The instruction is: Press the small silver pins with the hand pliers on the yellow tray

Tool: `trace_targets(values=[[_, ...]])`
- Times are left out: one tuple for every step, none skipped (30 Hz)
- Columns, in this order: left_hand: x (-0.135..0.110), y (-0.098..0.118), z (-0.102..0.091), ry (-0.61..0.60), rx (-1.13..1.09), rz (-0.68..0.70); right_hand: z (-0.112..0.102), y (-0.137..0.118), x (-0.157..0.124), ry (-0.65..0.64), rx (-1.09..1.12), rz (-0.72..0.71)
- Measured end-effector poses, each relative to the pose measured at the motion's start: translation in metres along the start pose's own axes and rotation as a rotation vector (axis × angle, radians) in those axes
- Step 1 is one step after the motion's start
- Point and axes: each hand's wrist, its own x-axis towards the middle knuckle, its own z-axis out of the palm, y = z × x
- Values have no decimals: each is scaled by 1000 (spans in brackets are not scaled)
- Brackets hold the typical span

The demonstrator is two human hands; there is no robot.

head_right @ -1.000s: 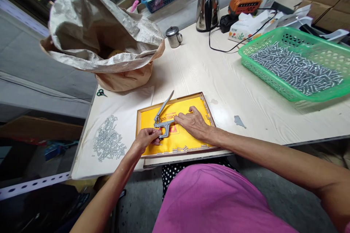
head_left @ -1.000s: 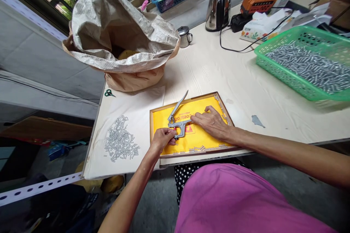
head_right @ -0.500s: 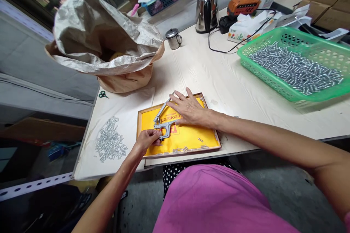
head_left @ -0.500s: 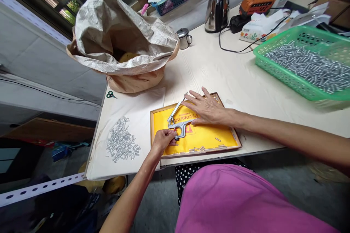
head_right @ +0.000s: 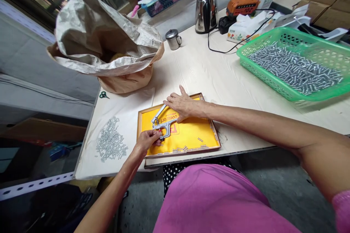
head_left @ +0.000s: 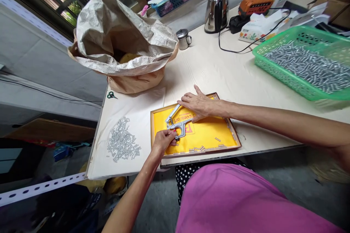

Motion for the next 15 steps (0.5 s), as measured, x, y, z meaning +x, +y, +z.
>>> trace_targets(values=[[0,-1,1,7,-4,-2,-2,-1,0,-4,0,5],[0,-2,1,15,-7,-3,-3,-2,0,-8,0,10],[-1,-3,1,27,-12,-4,-4,-3,-1,-12,-1,15],[-1,-4,1,38,-16,-6,-6,-4,-2,-14,0,18],[-2,-5,1,47,-19,-6,-6,-5,-3,-12,4,19],[-3,-7,0,52,-18,-9,-7,-6,-5,-6,10,17],[-6,-9,-1,56,-6,-11,-7,-6,-7,3,17,13],[-8,-11,-1,67,24,-3,-6,-7,-10,10,24,9],[-11,-12,-1,95,76,32,-5,-8,-13,12,30,4],[-15,-13,0,145,150,106,-4,-9,-16,7,37,-3],[-18,-14,2,207,240,218,-3,-11,-19,0,46,-11],[-20,-14,6,273,340,355,-1,-13,-22,-7,55,-21],[-21,-13,10,325,441,498,0,-16,-24,-9,64,-30],[-21,-11,14,357,535,623,1,-18,-26,-6,71,-33],[-20,-9,19,365,618,715,2,-19,-27,1,73,-27]])
